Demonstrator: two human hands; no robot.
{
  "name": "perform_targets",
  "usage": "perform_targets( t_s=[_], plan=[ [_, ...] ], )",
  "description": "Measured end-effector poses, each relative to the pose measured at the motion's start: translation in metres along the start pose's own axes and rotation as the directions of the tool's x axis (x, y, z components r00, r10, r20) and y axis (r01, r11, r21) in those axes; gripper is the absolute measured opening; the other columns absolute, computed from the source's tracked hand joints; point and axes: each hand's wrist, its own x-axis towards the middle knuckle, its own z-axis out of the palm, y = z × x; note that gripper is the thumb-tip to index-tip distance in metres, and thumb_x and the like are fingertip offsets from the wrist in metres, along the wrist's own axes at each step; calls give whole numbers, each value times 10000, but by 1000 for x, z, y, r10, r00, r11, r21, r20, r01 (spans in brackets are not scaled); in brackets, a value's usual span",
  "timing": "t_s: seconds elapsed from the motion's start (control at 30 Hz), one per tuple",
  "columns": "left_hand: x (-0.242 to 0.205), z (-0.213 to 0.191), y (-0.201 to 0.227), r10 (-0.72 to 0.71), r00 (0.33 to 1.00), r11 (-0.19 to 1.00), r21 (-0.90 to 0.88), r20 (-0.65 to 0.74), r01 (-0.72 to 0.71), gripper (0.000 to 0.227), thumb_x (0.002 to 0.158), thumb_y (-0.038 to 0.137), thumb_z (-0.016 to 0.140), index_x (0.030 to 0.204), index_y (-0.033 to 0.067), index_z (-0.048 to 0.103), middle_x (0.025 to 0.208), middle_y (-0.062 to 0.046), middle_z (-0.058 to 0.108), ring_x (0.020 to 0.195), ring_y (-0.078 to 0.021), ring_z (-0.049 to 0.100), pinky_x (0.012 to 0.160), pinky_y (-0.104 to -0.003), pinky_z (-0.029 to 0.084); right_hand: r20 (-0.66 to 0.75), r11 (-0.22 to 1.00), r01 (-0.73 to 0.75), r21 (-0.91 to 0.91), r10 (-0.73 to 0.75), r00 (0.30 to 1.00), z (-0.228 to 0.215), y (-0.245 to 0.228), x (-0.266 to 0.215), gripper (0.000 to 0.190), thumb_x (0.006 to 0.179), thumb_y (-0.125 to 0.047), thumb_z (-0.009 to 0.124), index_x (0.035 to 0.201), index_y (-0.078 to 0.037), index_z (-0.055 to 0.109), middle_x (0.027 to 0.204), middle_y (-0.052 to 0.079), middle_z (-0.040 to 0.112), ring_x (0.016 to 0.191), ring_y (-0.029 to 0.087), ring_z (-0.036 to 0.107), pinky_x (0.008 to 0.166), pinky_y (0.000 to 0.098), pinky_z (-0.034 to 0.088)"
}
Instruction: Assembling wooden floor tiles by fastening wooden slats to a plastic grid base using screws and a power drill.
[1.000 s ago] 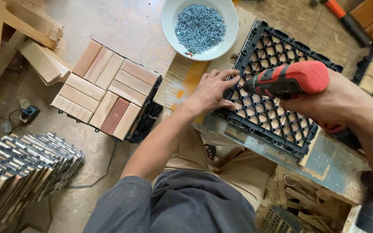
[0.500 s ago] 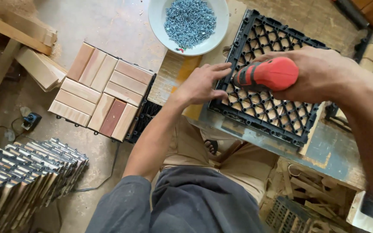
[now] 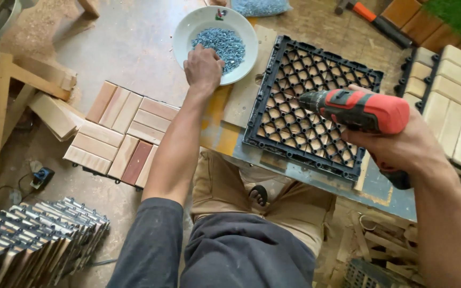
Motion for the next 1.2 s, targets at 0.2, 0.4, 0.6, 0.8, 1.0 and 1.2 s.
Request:
perform_targets(
  t_s=[0.2, 0.4, 0.6, 0.8, 1.0, 1.2],
  plan=[
    [-13, -3, 6, 55, 974, 933, -337, -219, -129, 120, 921, 287, 736, 930, 194, 812, 878, 5, 806, 833, -238, 737, 757, -425, 572, -161, 989, 80, 126, -59, 985, 1, 51, -20, 838, 723, -126, 821, 1519, -143, 561, 1270, 37, 687, 1010, 141, 589, 919, 282, 433],
    [-77, -6, 93, 88, 961, 566, -808, 260, 167, 168, 882, 103, 747, 1038, 58, 704, 1022, -116, 760, 944, -221, 764, 876, -333, 670, -267, 932, 269, 242, -203, 942, 11, 75, -24, 626, 736, -66, 824, 1339, -49, 654, 1390, 91, 653, 1079, 151, 596, 957, 309, 498],
    [-133, 21, 133, 253, 752, -152, -742, 609, 653, 229, 976, -3, 639, 1187, -92, 655, 1048, -245, 748, 907, -317, 761, 802, -358, 661, -283, 875, 387, 290, -307, 909, 23, 89, -20, 700, 740, -75, 806, 1398, -17, 573, 1473, 171, 584, 1171, 251, 629, 1044, 389, 523],
    [-132, 54, 133, 270, 706, -322, -630, 654, 707, 313, 837, 204, 813, 1030, -21, 715, 985, -186, 768, 860, -246, 769, 732, -315, 673, -289, 861, 396, 318, -310, 906, 29, 94, -16, 786, 776, -70, 806, 1504, 11, 522, 1093, 120, 699, 935, 203, 654, 929, 346, 568],
    [-134, 51, 144, 133, 687, -347, -616, 714, 707, 400, 711, 287, 874, 937, 16, 687, 877, -151, 762, 732, -207, 747, 627, -290, 662, -256, 853, 356, 382, -273, 927, 30, 90, -18, 783, 774, -60, 792, 1507, -8, 520, 1065, 106, 694, 904, 198, 656, 919, 354, 584],
    [-134, 56, 139, 224, 679, -326, -603, 699, 728, 398, 719, 297, 873, 953, 16, 716, 900, -139, 769, 720, -162, 741, 648, -268, 664, -309, 903, 400, 155, -340, 888, 32, 103, -18, 715, 771, -143, 807, 1433, -2, 577, 1403, 138, 637, 1005, 197, 635, 990, 320, 473]
  ],
)
